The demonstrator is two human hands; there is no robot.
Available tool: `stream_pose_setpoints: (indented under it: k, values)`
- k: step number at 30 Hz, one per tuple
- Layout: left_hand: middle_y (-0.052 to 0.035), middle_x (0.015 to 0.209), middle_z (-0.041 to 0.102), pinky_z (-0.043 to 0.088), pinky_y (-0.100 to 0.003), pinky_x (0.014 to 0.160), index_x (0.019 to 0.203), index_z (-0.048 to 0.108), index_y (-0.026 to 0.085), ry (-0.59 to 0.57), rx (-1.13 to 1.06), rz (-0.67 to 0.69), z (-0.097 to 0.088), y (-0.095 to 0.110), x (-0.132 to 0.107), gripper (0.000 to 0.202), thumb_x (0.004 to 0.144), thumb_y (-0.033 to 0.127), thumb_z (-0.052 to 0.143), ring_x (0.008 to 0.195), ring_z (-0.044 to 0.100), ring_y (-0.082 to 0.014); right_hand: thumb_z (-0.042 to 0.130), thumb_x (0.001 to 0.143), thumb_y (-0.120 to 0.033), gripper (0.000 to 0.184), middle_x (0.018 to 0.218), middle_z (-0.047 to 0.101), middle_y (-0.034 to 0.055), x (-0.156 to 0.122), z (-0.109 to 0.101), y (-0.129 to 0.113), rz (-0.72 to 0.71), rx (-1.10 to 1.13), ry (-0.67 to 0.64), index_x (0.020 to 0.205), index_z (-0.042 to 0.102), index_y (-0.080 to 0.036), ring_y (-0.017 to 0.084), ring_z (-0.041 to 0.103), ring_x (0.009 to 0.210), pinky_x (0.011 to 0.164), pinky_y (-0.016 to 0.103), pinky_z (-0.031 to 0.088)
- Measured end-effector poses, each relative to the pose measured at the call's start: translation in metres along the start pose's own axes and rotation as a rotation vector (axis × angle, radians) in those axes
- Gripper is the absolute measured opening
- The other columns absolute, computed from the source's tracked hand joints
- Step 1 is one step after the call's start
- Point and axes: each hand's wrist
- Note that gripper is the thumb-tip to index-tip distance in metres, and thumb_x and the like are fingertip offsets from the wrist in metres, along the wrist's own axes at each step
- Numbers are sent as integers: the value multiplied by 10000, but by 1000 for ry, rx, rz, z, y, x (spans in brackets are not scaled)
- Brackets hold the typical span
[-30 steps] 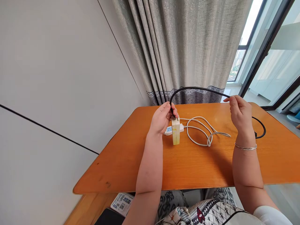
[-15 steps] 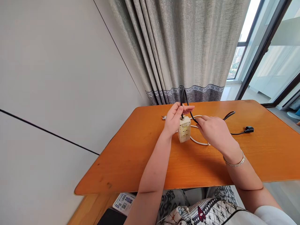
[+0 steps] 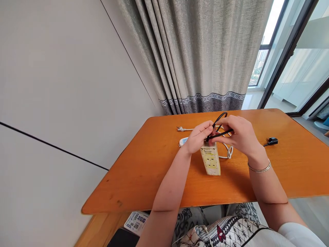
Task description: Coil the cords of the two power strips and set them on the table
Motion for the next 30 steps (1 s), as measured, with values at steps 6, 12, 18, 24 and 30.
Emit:
stream_pose_setpoints:
  k: [6, 12, 18, 24, 30]
  values:
    - [102, 455, 356, 365, -218, 454, 721, 453, 195, -114, -174, -92, -3, 4, -4, 469, 791, 582, 709, 363, 332, -56, 703, 844, -559, 467, 766, 514, 3, -2, -18, 21, 62, 292, 29, 1195, 700, -251, 149, 479, 677, 587, 281, 416]
    - [141, 418, 271, 541, -303, 647, 750, 486, 191, -196, -197, -68, -1, -1, -2, 503, 853, 673, 584, 329, 275, -41, 682, 885, -384, 199, 944, 582, 63, 1, -4, 22, 155, 301, 75, 1013, 776, -265, 179, 552, 829, 614, 298, 448]
    - [112, 424, 346, 476, -248, 537, 744, 465, 193, -184, -171, -79, -2, -2, -2, 493, 842, 649, 623, 360, 333, -59, 624, 928, -306, 178, 784, 671, 26, 3, 1, 23, 151, 360, 41, 987, 769, -221, 128, 534, 651, 587, 272, 426]
    - [111, 456, 319, 338, -211, 449, 906, 562, 164, -170, -148, -118, -5, 2, -2, 421, 883, 582, 594, 396, 264, -68, 623, 928, -339, 206, 753, 674, 23, 3, 5, 22, 147, 314, 43, 990, 774, -213, 127, 525, 626, 593, 270, 427]
    - [120, 443, 208, 271, -181, 392, 717, 427, 204, -96, -308, -105, 1, 10, -3, 440, 884, 562, 620, 371, 165, -53, 510, 981, -360, 305, 777, 662, 36, 2, 4, 25, 167, 221, 8, 1121, 739, -214, 160, 565, 690, 663, 296, 457]
Point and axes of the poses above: each hand's wrist, its own x-axis towards the middle knuckle, its own z-axis out of the palm, y = z × x
